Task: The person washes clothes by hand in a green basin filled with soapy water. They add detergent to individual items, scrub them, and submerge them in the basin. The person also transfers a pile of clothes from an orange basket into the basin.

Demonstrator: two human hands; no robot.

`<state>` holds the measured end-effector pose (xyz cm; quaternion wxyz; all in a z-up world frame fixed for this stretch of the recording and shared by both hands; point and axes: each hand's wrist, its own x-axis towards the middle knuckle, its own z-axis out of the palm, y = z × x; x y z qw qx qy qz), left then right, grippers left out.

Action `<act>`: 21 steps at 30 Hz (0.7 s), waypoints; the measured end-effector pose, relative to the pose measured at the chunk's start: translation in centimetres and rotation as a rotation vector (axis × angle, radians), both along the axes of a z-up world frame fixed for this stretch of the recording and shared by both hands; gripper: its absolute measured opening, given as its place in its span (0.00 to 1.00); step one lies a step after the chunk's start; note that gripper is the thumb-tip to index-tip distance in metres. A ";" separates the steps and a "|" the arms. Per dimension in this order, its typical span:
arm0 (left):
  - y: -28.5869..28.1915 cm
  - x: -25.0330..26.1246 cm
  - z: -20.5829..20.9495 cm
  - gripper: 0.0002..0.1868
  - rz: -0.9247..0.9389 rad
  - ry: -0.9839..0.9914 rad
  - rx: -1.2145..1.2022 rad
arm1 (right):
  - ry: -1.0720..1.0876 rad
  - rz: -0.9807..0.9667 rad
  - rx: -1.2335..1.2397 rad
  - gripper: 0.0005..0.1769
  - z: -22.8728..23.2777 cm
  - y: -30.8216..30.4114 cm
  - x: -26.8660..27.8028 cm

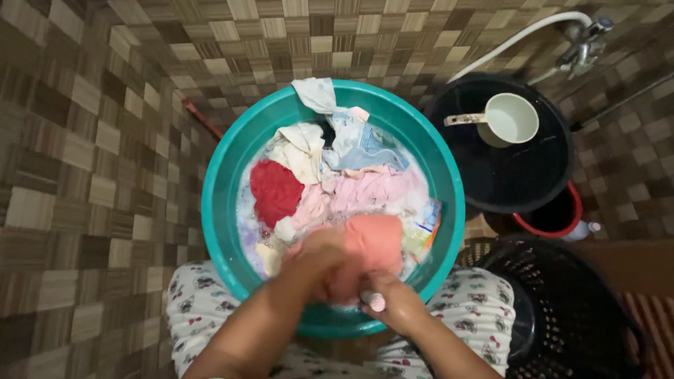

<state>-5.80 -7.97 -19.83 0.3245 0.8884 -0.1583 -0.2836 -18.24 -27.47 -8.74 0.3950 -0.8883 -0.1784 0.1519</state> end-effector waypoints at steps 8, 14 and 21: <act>-4.8 -2.2 1.2 0.34 -0.197 -0.143 0.051 | 0.199 0.012 -0.155 0.20 1.8 2.5 -1.4; 1.6 -3.8 -2.6 0.32 -0.176 -0.063 0.349 | 0.194 -0.029 -0.399 0.20 0.7 3.1 -0.8; 4.7 -6.9 -5.6 0.30 -0.182 -0.028 0.454 | 0.413 0.250 -0.708 0.25 -3.5 4.7 1.3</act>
